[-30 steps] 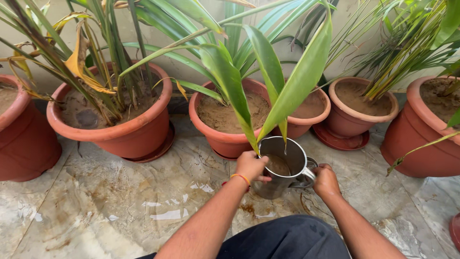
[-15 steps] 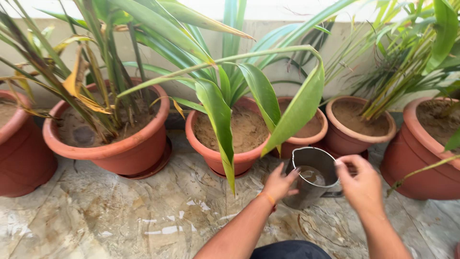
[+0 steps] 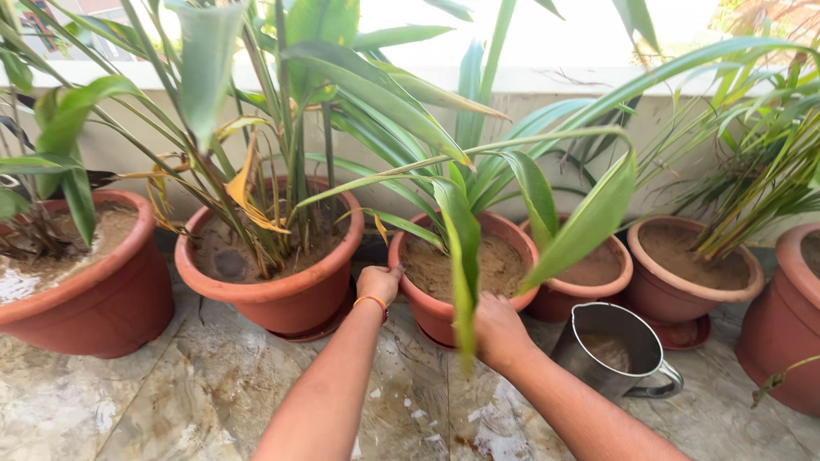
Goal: The person waters several potted plants on a tiled balcony using a metal cup to scoop water from a larger metal pitcher. They pour water into the soil of each pot, moving from one plant to the next.
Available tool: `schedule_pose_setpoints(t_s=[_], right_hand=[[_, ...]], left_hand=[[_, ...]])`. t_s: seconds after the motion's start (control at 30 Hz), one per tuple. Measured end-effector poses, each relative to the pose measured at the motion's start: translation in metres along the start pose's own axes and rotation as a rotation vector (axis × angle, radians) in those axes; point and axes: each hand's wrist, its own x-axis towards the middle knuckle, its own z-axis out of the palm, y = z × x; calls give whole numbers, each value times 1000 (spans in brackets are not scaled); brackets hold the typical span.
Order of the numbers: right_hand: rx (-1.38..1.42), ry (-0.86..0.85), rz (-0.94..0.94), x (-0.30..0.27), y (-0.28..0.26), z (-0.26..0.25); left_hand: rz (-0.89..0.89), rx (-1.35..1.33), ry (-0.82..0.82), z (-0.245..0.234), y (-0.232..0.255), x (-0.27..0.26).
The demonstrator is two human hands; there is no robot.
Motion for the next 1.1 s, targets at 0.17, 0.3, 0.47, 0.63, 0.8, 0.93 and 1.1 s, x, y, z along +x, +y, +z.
schedule_pose_setpoints(t_s=[0.17, 0.3, 0.47, 0.63, 0.8, 0.93, 1.1], right_hand=[[-57, -46, -57, -13, 17, 2], [-20, -125, -25, -34, 22, -27], [-25, -266, 43, -60, 14, -48], [-5, -250, 19, -86, 9, -54], [-64, -253, 50, -96, 23, -35], [-115, -113, -85, -87, 38, -11], [-178, -170, -104, -76, 39, -8]], left_hand=[[-154, -16, -111, -9, 23, -40], [-204, -377, -207, -4, 21, -88], [-325, -759, -270, 17, 8, -128], [-400, -790, -320, 27, -6, -156], [-387, -819, -275, 33, -11, -169], [-396, -781, -200, 34, 6, -157], [-299, -429, -86, 28, 10, -145]])
